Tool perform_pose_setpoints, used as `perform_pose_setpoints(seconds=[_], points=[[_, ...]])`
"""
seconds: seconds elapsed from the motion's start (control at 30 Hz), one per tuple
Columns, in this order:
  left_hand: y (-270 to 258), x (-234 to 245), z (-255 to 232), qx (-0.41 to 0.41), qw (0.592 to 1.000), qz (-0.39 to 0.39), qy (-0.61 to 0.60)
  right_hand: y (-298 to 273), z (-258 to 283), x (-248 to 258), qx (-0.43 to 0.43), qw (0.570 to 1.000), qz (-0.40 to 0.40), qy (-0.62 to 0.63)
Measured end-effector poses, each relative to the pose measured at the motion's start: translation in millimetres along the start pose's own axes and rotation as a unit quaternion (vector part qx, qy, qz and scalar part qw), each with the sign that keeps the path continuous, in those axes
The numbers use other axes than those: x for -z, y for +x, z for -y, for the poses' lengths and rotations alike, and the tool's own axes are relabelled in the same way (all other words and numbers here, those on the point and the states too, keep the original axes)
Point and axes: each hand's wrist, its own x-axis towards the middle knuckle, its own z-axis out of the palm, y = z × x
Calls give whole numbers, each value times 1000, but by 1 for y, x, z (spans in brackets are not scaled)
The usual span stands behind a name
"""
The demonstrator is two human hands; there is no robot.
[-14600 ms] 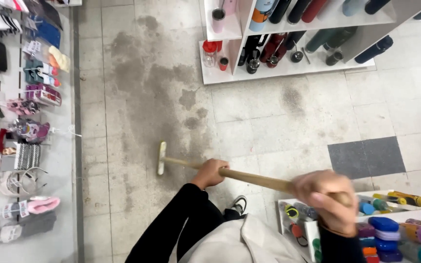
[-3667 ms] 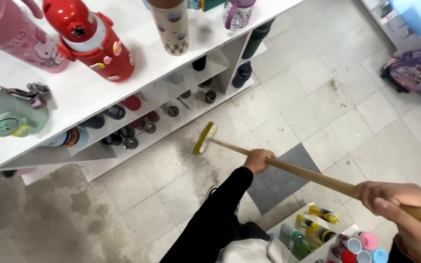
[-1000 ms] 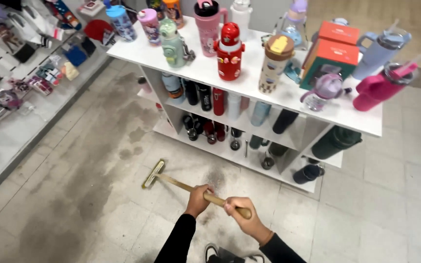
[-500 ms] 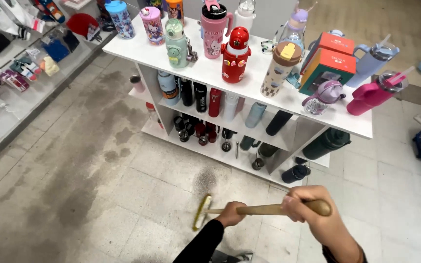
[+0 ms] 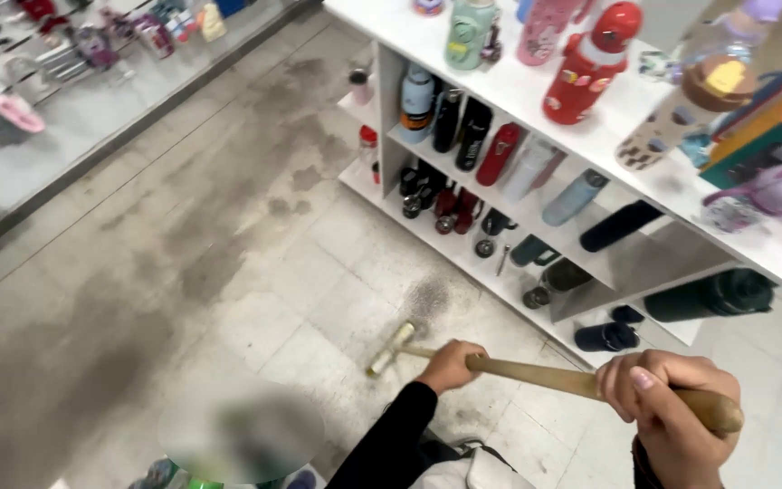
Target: Sweeping the floor of a gift shop using a broom.
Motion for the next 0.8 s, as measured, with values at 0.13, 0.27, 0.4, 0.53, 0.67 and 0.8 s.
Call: perform_pose_setpoints(seconds=[0.13,0.27,0.4,0.53,0.67,0.8], points=[[-32,73,42,-69,955,-287,-6,-5,-98,-48,95,980,76,159],[-74,110,48,-78,894,-439,46,-26,-203,-127,142,950,145,239],[-91,73,76,-18,873,-484,54,-59,-238,-156,88,954,184,218],[-91,23,96,-17,854,-519,34,-85,-225,-119,67,946,232,217],[-70,-21,96,-18,831,-556,0,-84,-183,-48,49,951,231,200],[-43,-87,72,-8,835,-547,-56,-60,-99,30,78,910,326,245]])
